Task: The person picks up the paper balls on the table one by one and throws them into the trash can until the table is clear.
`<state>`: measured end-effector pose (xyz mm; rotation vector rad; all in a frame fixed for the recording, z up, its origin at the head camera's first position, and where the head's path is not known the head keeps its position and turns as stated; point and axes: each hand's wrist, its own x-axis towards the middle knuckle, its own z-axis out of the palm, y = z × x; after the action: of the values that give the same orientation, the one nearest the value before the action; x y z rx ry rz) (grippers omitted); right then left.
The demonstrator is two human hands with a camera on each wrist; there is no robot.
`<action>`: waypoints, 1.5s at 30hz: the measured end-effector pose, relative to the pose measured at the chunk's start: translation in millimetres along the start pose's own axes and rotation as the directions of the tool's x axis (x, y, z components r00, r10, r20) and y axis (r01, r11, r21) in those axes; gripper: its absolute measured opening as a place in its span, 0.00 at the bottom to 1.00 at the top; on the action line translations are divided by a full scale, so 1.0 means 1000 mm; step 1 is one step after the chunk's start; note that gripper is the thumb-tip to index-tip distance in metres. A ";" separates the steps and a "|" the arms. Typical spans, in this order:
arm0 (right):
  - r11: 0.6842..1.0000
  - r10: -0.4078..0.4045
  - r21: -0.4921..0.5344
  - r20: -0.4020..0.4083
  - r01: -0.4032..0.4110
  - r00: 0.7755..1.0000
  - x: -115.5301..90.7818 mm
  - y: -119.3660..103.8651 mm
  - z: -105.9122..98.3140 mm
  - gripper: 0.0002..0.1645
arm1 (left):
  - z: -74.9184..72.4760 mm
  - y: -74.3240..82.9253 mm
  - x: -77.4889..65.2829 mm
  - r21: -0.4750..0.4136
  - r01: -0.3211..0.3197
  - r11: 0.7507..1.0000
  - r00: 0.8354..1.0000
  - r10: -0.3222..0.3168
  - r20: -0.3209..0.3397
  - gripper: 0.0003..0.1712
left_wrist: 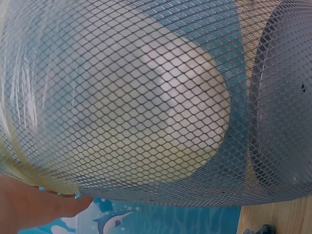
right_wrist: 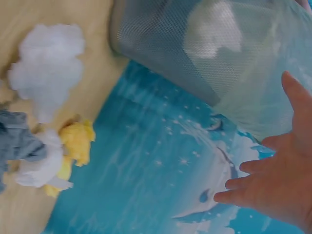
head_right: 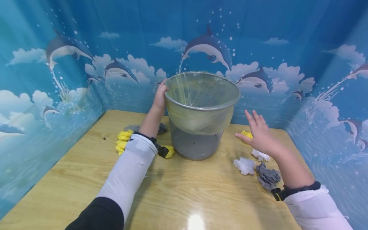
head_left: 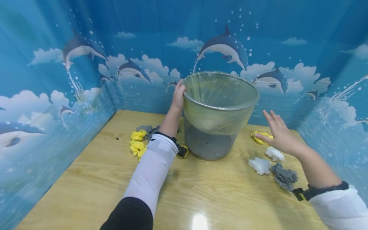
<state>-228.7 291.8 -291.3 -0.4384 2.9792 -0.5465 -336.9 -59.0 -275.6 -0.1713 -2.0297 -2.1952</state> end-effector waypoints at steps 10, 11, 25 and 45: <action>0.998 -0.062 0.000 0.072 0.062 0.995 0.001 0.013 0.035 0.58 | 0.000 0.000 -0.002 -0.007 -0.009 1.000 1.000 0.009 -0.012 0.40; 0.998 -0.070 -0.001 0.074 0.070 0.995 0.000 0.015 0.039 0.58 | 0.000 0.000 -0.002 -0.006 -0.008 1.000 1.000 0.008 -0.011 0.40; 0.987 -0.151 -0.025 0.139 0.156 0.979 -0.005 0.018 0.071 0.49 | -0.001 0.000 -0.001 -0.004 -0.007 1.000 1.000 0.007 -0.002 0.40; 0.987 -0.124 -0.074 0.218 0.143 0.968 -0.006 0.032 0.099 0.41 | 0.001 -0.002 -0.003 0.006 -0.016 1.000 1.000 0.016 -0.009 0.40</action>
<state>-219.0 288.8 -394.6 -0.6651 2.7896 -0.3527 -334.7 -58.3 -277.5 -0.1769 -2.0223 -2.1767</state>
